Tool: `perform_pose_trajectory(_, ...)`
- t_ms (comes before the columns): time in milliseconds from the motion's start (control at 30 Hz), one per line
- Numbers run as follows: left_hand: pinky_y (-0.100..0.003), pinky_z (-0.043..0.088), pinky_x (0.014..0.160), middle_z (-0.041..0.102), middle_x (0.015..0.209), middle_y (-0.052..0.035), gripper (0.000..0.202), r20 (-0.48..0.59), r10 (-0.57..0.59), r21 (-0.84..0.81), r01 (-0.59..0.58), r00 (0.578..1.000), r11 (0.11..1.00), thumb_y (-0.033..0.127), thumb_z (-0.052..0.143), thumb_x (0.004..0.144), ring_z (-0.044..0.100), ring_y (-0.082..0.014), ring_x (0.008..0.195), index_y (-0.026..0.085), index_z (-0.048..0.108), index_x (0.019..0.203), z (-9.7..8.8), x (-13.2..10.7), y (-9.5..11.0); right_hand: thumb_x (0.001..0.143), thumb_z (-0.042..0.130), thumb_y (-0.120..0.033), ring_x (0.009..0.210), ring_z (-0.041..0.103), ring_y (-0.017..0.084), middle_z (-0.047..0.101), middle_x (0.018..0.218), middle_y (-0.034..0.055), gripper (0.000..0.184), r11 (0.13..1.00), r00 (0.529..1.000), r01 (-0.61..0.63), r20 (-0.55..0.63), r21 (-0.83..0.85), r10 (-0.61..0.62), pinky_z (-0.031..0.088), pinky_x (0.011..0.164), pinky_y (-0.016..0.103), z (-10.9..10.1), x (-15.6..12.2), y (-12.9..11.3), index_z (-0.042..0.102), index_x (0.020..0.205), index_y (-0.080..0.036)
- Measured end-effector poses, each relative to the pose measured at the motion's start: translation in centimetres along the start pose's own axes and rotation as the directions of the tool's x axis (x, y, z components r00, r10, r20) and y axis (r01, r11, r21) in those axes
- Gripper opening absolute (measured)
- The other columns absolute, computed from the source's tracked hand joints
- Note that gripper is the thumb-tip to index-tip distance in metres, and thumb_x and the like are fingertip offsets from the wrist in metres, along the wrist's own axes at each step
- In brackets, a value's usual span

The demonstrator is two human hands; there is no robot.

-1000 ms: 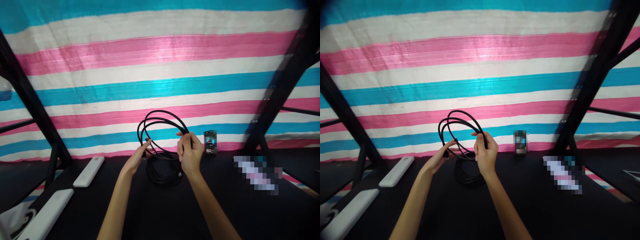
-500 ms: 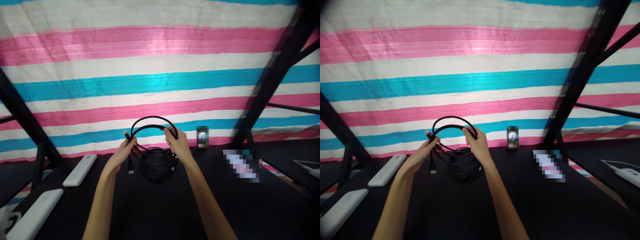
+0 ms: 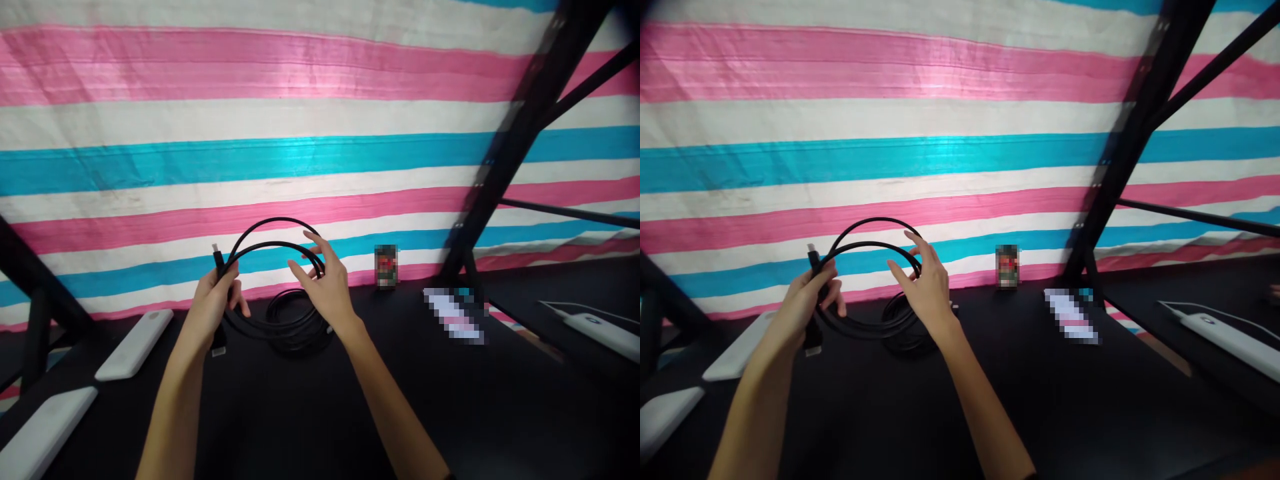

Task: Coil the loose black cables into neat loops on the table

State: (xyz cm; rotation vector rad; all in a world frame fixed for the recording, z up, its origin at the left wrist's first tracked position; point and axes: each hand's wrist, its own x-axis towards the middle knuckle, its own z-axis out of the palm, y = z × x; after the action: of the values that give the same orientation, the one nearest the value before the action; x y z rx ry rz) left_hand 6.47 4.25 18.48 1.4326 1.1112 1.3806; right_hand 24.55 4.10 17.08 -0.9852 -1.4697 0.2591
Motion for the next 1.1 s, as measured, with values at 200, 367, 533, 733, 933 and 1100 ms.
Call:
perform_pose_trajectory(200, -0.022, 0.027, 0.033, 0.027, 0.031, 0.0101, 0.033, -0.068, 0.015, 0.055, -0.011, 0.998, 0.998, 0.036, 0.051, 0.079, 0.039, -0.0098, 0.023, 0.022, 0.035, 0.054, -0.4, -0.3, 0.4, 0.079, 0.063, -0.039, 0.058, 0.053, 0.011, 0.055, 0.104, 0.0054, 0.064, 0.997, 1.0, -0.002, 0.004, 0.078, 0.002, 0.049, 0.053, 0.025, 0.3, -0.4, -0.8, 0.034, 0.135, -0.033)
perform_pose_trajectory(367, -0.023, 0.025, 0.032, 0.031, 0.032, 0.009, 0.036, -0.028, 0.045, 0.172, -0.04, 0.999, 0.984, 0.038, 0.05, 0.081, 0.039, -0.0095, 0.023, 0.022, 0.034, 0.053, -0.2, -0.7, 0.8, 0.076, 0.064, -0.046, 0.054, 0.049, 0.01, 0.054, 0.079, 0.0, 0.052, 0.995, 0.993, -0.089, 0.076, 0.043, 0.086, 0.043, 0.045, 0.021, -0.1, -0.1, -0.2, 0.051, 0.124, -0.029)
perform_pose_trajectory(533, -0.023, 0.026, 0.036, 0.034, 0.032, 0.0088, 0.036, 0.044, 0.04, 0.211, -0.049, 0.998, 0.976, 0.041, 0.047, 0.083, 0.04, -0.0097, 0.025, 0.022, 0.034, 0.055, 0.1, -0.7, 0.2, 0.076, 0.064, -0.043, 0.053, 0.049, 0.01, 0.051, 0.067, -0.0028, 0.035, 0.985, 0.993, -0.107, 0.066, 0.134, 0.099, 0.04, 0.044, 0.02, -0.4, 0.1, -0.3, 0.06, 0.105, -0.023)
perform_pose_trajectory(733, -0.023, 0.025, 0.038, 0.037, 0.032, 0.0089, 0.034, 0.076, 0.007, 0.187, -0.021, 0.997, 0.982, 0.043, 0.049, 0.082, 0.043, -0.0107, 0.027, 0.022, 0.036, 0.058, 0.6, -0.6, 0.0, 0.079, 0.061, -0.042, 0.054, 0.049, 0.009, 0.062, 0.077, -0.0005, 0.023, 0.987, 0.997, -0.067, 0.045, 0.143, 0.062, 0.039, 0.049, 0.022, -0.4, 0.2, -0.2, 0.06, 0.09, -0.021)
perform_pose_trajectory(933, -0.022, 0.026, 0.041, 0.039, 0.029, 0.0076, 0.041, 0.094, -0.014, 0.198, -0.005, 0.995, 0.98, 0.044, 0.062, 0.074, 0.038, -0.0077, 0.028, 0.021, 0.034, 0.054, 1.1, -1.0, 0.7, 0.083, 0.057, -0.039, 0.051, 0.046, 0.01, 0.054, 0.061, -0.0042, 0.019, 1.0, 0.999, 0.002, 0.037, 0.011, -0.003, 0.034, 0.051, 0.022, -0.6, 0.4, -0.1, 0.061, 0.086, -0.02)
perform_pose_trajectory(1100, -0.023, 0.022, 0.039, 0.033, 0.026, 0.0076, 0.047, 0.157, -0.042, 0.177, 0.014, 0.987, 0.984, 0.053, 0.058, 0.075, 0.028, -0.0056, 0.026, 0.021, 0.035, 0.05, 1.0, -0.7, 0.7, 0.086, 0.052, -0.037, 0.046, 0.042, 0.01, 0.045, 0.053, -0.0059, 0.019, 0.998, 0.997, -0.015, 0.08, -0.053, 0.019, 0.031, 0.048, 0.022, -0.6, 0.4, 0.4, 0.061, 0.084, -0.02)
